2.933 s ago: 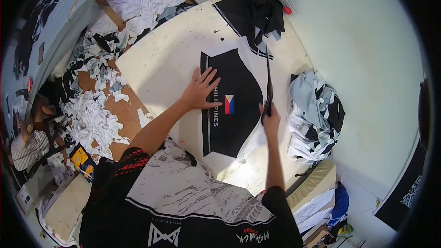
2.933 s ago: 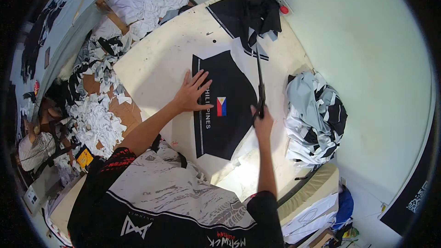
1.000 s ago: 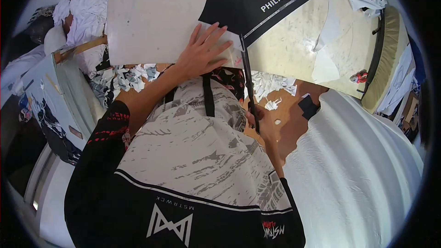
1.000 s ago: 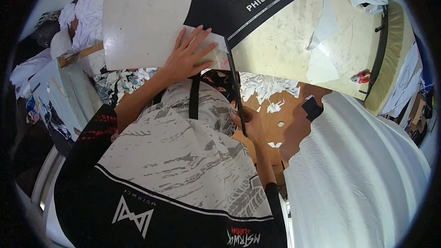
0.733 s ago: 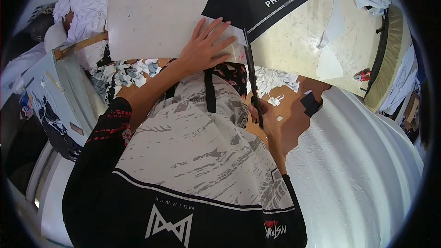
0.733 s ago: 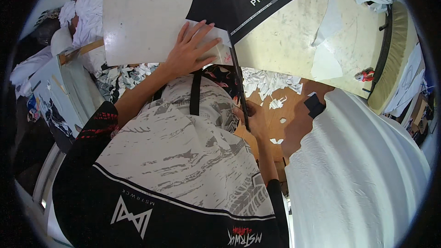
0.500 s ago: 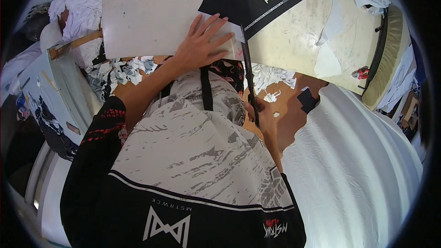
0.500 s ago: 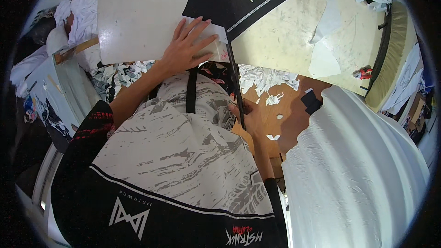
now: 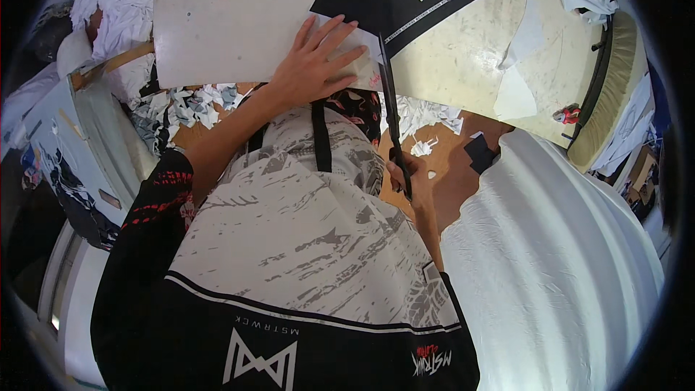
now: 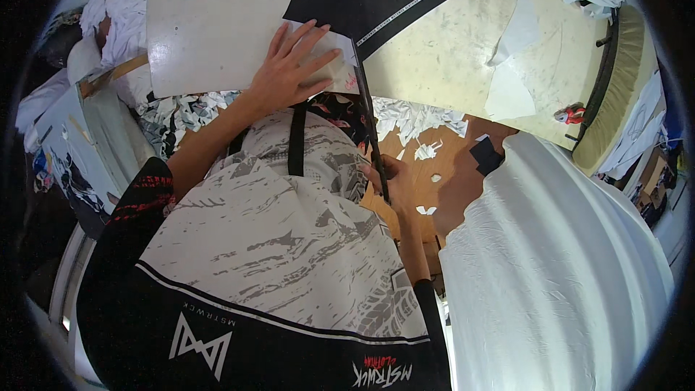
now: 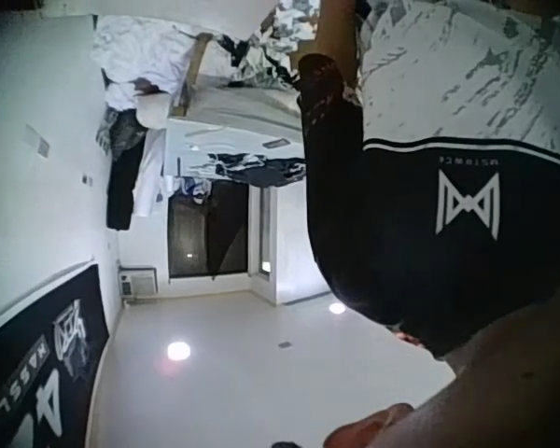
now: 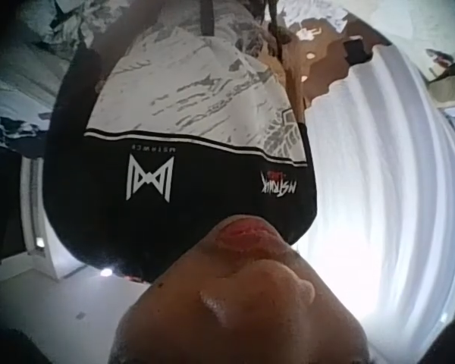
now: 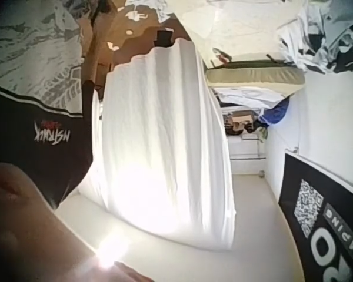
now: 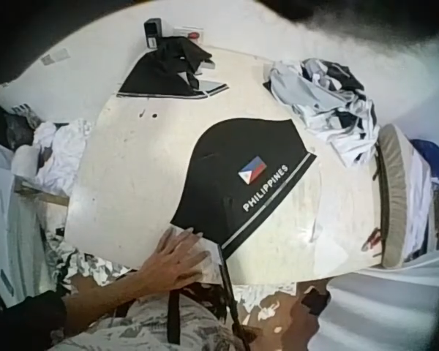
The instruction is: Cutting out clothing patterns from large sheets of fabric using scissors.
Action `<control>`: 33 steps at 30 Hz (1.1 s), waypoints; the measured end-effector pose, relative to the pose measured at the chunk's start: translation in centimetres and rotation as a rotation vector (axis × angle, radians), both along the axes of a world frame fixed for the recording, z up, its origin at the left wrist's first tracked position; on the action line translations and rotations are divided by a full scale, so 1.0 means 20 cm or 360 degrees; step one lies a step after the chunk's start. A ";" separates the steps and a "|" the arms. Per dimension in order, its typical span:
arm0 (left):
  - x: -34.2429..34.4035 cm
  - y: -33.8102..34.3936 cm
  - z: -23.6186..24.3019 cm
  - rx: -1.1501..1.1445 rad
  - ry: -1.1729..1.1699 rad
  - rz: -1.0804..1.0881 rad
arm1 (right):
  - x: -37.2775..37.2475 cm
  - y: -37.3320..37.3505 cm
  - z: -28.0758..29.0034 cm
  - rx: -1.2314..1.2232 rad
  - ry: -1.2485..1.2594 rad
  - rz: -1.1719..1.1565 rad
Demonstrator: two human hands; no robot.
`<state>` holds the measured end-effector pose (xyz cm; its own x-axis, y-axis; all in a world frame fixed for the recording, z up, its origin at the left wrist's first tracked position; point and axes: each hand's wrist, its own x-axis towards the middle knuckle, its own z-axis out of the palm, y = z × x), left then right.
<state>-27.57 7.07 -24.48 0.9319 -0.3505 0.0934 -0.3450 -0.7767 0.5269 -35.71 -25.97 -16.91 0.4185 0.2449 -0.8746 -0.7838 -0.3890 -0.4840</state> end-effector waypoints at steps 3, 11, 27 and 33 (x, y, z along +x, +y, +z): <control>-0.01 0.00 -0.01 -0.0022 0.0009 0.0010 | -0.01 -0.02 0.00 0.0108 -0.0006 -0.0025; 0.00 0.00 0.00 -0.0018 -0.0032 0.0022 | -0.02 0.00 0.01 0.0064 0.0025 -0.0057; 0.00 0.00 0.00 -0.0060 -0.0071 0.0065 | -0.02 0.00 -0.01 -0.0111 0.0056 -0.0051; 0.00 0.00 0.01 -0.0044 -0.0056 0.0066 | -0.02 0.00 0.00 -0.0149 0.0078 -0.0016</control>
<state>-27.66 7.03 -24.24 0.9416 -0.3083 0.1351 -0.3312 -0.7763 0.5364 -36.08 -26.06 -16.87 0.3769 0.1570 -0.9128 -0.8095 -0.4231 -0.4070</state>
